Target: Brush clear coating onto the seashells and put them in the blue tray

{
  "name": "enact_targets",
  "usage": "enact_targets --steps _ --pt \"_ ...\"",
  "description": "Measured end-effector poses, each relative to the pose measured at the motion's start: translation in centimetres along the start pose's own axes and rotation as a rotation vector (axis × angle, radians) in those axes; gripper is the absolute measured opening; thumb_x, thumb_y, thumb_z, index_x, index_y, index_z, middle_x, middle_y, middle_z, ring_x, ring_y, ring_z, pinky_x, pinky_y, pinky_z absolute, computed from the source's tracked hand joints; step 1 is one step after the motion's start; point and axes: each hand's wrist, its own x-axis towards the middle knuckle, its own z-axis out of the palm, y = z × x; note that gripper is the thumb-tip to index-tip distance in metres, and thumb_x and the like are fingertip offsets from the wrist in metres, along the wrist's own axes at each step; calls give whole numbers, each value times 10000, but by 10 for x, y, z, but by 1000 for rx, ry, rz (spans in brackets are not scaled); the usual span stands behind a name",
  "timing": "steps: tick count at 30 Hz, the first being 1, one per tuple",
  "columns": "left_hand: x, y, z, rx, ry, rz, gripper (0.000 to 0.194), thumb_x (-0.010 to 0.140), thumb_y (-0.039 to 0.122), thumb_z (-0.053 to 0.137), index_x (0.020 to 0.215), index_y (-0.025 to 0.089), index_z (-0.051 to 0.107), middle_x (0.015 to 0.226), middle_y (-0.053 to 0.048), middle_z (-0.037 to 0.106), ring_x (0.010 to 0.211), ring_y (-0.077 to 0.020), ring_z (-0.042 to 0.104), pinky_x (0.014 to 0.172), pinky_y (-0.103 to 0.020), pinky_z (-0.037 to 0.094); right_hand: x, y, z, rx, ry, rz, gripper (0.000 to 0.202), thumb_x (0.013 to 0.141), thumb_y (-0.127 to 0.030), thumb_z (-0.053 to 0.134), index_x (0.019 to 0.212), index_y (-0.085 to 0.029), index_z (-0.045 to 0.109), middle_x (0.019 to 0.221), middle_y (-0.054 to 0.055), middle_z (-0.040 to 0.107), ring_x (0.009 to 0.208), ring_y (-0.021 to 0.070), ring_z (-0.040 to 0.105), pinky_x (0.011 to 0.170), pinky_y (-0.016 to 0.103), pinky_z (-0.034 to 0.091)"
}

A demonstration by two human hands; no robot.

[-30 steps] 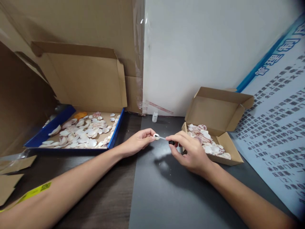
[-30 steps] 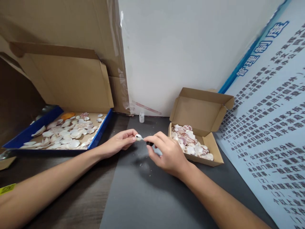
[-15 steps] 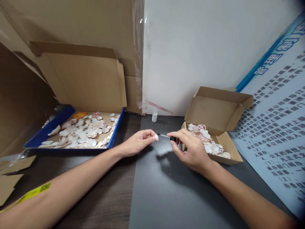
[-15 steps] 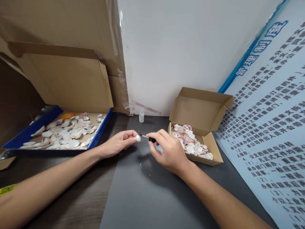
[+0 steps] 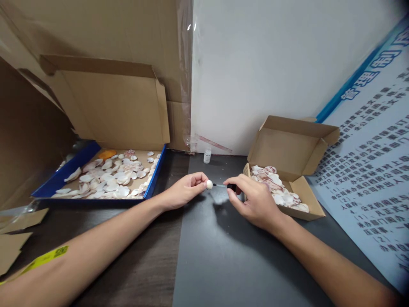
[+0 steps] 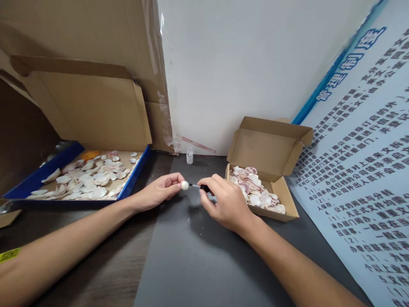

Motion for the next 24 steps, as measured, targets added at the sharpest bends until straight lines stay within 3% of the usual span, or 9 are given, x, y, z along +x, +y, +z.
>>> enact_targets --steps 4,9,13,24 --pt "0 -1 -1 -19 -11 6 331 845 488 619 857 174 516 604 84 387 531 -72 279 511 -219 204 0 -1 -1 80 -2 -67 183 958 -205 506 1095 -177 624 870 38 636 689 145 614 658 286 477" --pt "0 -2 -1 -50 -15 0 325 829 481 622 835 173 520 615 75 392 524 -67 284 492 -209 190 1 -3 -1 -29 -9 -66 137 929 -209 535 1004 -173 645 776 22 621 652 155 586 623 291 454" --pt "1 -3 -1 -56 -11 -28 320 824 469 640 878 173 530 675 48 506 485 -49 281 456 -204 162 2 -5 -3 9 16 -129 154 937 -198 521 1030 -168 639 809 36 647 679 153 595 645 280 462" --pt "1 -2 -2 -79 -10 -46 289 841 436 631 908 170 541 721 33 552 465 -38 291 436 -201 177 2 -4 -1 -41 -30 -61 153 936 -225 525 1001 -178 655 765 22 642 657 155 588 635 285 442"
